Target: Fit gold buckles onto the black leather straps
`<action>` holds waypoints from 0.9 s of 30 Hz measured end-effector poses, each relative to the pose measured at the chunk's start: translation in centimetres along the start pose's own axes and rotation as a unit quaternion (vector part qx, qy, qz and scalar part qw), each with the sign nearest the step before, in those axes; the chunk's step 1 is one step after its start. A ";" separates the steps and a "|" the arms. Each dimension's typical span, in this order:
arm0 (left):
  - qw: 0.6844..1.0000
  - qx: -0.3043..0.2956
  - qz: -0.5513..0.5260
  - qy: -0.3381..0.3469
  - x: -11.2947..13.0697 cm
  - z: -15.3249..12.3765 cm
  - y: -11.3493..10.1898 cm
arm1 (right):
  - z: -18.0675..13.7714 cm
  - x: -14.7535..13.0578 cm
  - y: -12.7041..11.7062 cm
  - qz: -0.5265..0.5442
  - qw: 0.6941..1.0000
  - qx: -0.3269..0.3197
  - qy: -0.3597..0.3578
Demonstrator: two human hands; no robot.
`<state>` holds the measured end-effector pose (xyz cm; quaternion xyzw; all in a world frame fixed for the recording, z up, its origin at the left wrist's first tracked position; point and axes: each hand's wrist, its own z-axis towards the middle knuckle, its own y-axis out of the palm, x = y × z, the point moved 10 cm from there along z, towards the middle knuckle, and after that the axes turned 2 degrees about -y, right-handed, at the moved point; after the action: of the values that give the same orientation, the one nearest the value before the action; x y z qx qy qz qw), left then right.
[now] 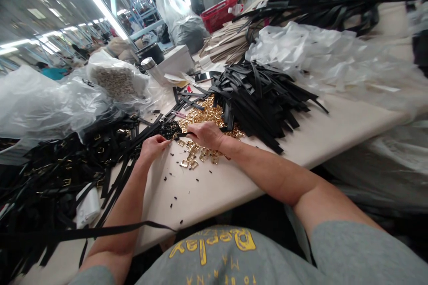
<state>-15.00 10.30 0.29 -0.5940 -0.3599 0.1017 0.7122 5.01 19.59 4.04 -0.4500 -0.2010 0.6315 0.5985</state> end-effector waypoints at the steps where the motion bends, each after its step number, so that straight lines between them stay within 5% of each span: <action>1: 1.000 -0.001 0.005 0.000 0.0 -0.1 0.0 | 0.0 0.1 0.0 -0.001 1.000 -0.002 0.005; 5: 1.000 0.002 -0.024 -0.006 0.1 -0.5 -0.3 | 0.0 0.8 -0.1 0.001 0.999 -0.004 0.037; 8: 0.982 0.000 -0.187 -0.008 0.8 -1.4 -0.2 | 0.0 1.0 -0.3 0.023 0.999 0.005 0.046; 13: 0.842 -0.037 -0.533 -0.075 2.1 -3.7 2.2 | -0.1 1.0 -0.5 0.039 0.998 0.011 0.045; 17: 0.771 -0.043 -0.625 -0.113 2.8 -4.7 3.8 | -0.1 1.5 -0.5 0.050 0.996 0.015 0.073; 23: 0.825 -0.018 -0.556 -0.096 1.4 -4.1 3.7 | -0.1 2.3 -0.3 0.067 0.992 0.002 0.103; 27: 0.924 0.057 -0.374 -0.052 0.6 -3.8 1.3 | 0.0 2.9 -0.1 0.072 0.990 0.001 0.118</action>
<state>-11.74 8.05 -0.79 -0.3680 -0.5858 -0.1213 0.7119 5.40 22.28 3.13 -0.5343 -0.0957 0.6156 0.5714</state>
